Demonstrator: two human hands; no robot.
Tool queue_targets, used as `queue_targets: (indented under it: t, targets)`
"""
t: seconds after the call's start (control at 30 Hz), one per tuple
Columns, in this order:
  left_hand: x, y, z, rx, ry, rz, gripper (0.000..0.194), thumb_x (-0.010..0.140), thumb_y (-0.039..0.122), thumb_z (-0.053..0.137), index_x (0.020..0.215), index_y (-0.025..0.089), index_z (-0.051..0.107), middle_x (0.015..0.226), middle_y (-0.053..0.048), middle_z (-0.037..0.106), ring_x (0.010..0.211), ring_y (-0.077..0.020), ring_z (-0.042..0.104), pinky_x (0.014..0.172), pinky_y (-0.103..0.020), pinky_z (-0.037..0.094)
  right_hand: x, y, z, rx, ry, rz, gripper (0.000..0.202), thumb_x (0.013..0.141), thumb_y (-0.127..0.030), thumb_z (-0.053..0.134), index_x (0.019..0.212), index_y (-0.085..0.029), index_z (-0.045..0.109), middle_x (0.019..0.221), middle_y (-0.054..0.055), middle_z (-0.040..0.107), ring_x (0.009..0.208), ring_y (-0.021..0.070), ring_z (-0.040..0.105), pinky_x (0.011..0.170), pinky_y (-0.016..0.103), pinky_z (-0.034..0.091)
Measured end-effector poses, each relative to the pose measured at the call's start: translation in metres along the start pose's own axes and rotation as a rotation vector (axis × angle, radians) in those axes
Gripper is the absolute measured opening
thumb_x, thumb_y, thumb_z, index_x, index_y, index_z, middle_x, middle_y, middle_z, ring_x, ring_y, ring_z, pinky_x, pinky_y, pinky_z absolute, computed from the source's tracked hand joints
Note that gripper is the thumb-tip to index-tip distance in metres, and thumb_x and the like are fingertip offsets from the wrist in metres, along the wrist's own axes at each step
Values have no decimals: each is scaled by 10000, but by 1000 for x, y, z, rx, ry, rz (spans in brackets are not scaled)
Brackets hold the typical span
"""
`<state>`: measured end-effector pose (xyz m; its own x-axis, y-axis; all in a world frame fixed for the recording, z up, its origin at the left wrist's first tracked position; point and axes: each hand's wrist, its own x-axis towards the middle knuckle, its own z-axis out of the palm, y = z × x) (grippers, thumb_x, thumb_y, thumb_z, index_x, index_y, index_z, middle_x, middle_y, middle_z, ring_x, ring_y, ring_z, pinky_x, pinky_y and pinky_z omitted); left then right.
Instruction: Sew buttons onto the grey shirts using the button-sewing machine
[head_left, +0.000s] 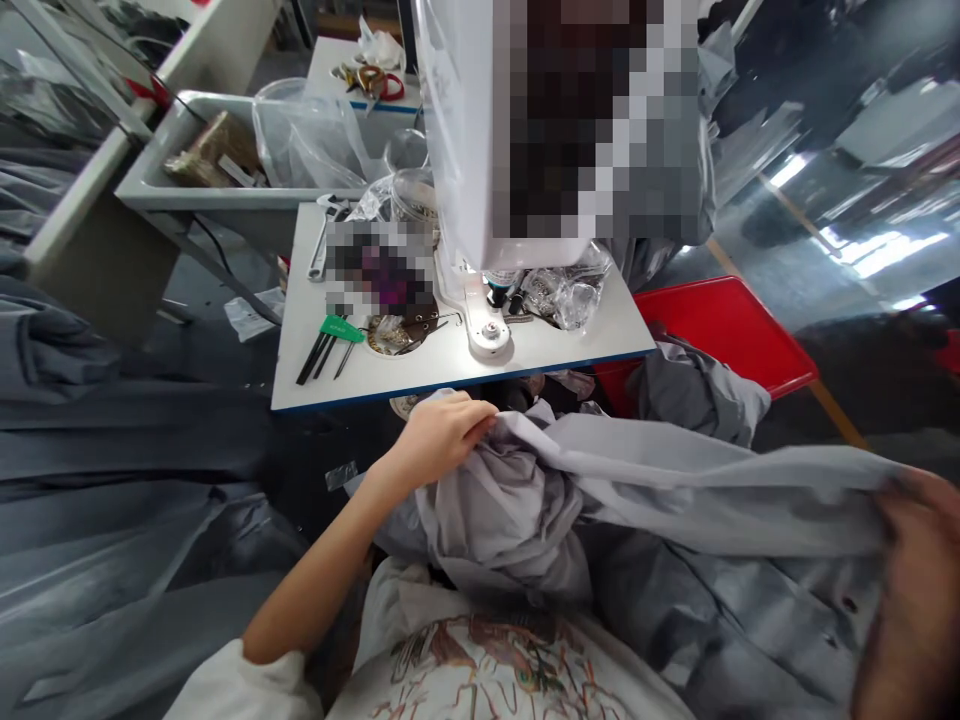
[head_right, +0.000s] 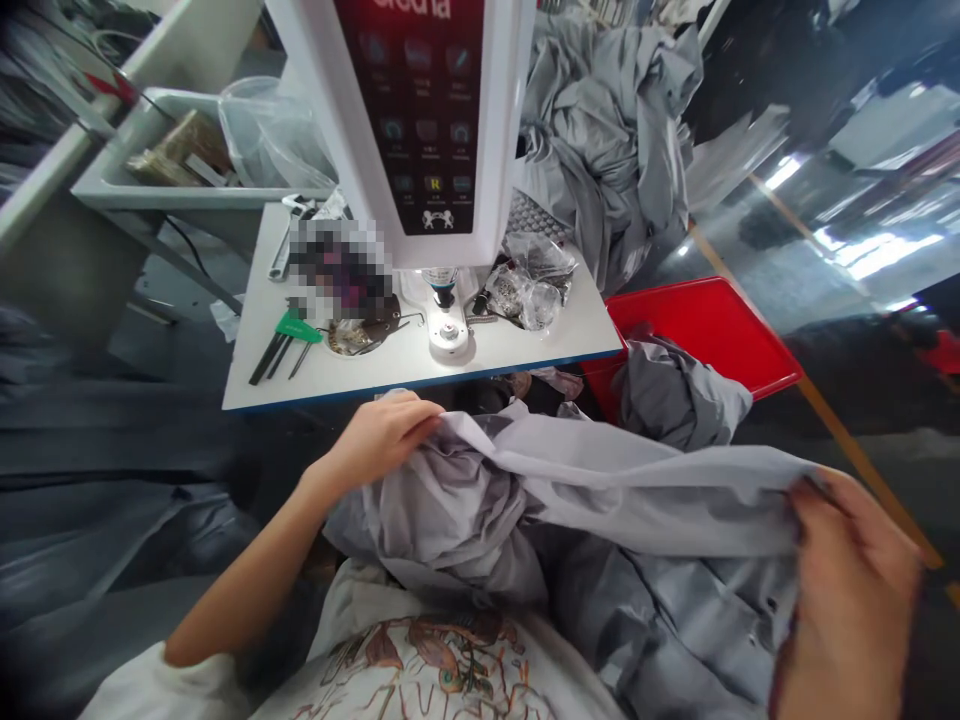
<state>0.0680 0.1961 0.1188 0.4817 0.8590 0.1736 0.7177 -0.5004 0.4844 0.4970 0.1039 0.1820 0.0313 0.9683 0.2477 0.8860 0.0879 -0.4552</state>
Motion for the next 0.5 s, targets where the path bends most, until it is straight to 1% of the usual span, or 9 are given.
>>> queue_targets:
  t: [0.03, 0.1, 0.17, 0.23, 0.27, 0.3, 0.37, 0.43, 0.5]
  targets:
    - [-4, 7, -13, 13, 67, 18, 232, 943, 270, 425, 926, 182, 639, 831, -42, 700, 818, -169, 618, 682, -255, 434, 6, 1, 4, -95, 65, 51, 282, 884, -422, 431, 1083, -367, 623, 964, 78, 635, 886, 318, 609, 712, 504, 488]
    - [-8, 24, -37, -17, 114, 93, 252, 955, 274, 392, 888, 175, 614, 795, -36, 685, 790, -153, 611, 691, -247, 434, 17, -8, 14, -213, 141, 87, 301, 839, -406, 479, 1091, -334, 627, 982, 90, 638, 900, 341, 617, 769, 550, 480]
    - [-7, 43, -53, -79, 58, 180, 256, 966, 283, 367, 906, 175, 590, 745, -14, 664, 693, -126, 601, 628, -225, 412, 23, -36, 29, -120, 90, -7, 388, 843, -413, 502, 1199, -280, 576, 1158, 96, 612, 1076, 321, 587, 928, 531, 461]
    - [-1, 62, -60, -126, -21, 241, 253, 975, 296, 350, 956, 184, 575, 729, 4, 650, 630, -112, 592, 571, -216, 380, 26, -79, 49, 146, -69, -149, 509, 867, -413, 514, 1347, -254, 454, 1349, 82, 517, 1238, 272, 501, 1049, 466, 407]
    - [3, 71, -61, -144, -36, 256, 255, 978, 300, 342, 980, 189, 571, 742, 5, 650, 627, -112, 595, 563, -216, 374, 27, -103, 59, 239, -131, -248, 556, 854, -461, 531, 1354, -234, 444, 1353, 89, 516, 1235, 270, 503, 1029, 436, 430]
    - [7, 78, -62, -163, -30, 252, 261, 979, 304, 334, 998, 194, 569, 768, 0, 653, 642, -116, 601, 571, -217, 380, 28, -125, 68, 312, -186, -296, 565, 836, -462, 569, 1335, -220, 461, 1282, 88, 573, 1158, 256, 559, 971, 392, 475]
    - [10, 87, -65, -216, 34, 185, 285, 981, 317, 315, 1019, 202, 572, 807, -14, 653, 665, -123, 602, 601, -221, 401, 33, -159, 79, 411, -277, -319, 366, 871, -403, 545, 1182, -214, 576, 991, 42, 683, 865, 182, 649, 764, 280, 531]
    - [9, 86, -69, -291, 81, 88, 291, 964, 382, 360, 1040, 208, 580, 794, -15, 643, 650, -124, 585, 614, -223, 417, 40, -177, 77, 483, -296, -296, 226, 901, -348, 497, 1009, -214, 643, 773, 7, 670, 651, 130, 612, 603, 221, 493]
    - [4, 76, -73, -359, 19, 43, 316, 895, 469, 496, 1049, 213, 600, 770, -9, 632, 632, -122, 566, 607, -221, 425, 45, -180, 67, 558, -270, -285, 221, 894, -356, 490, 904, -219, 663, 715, 11, 654, 587, 129, 584, 536, 224, 462]
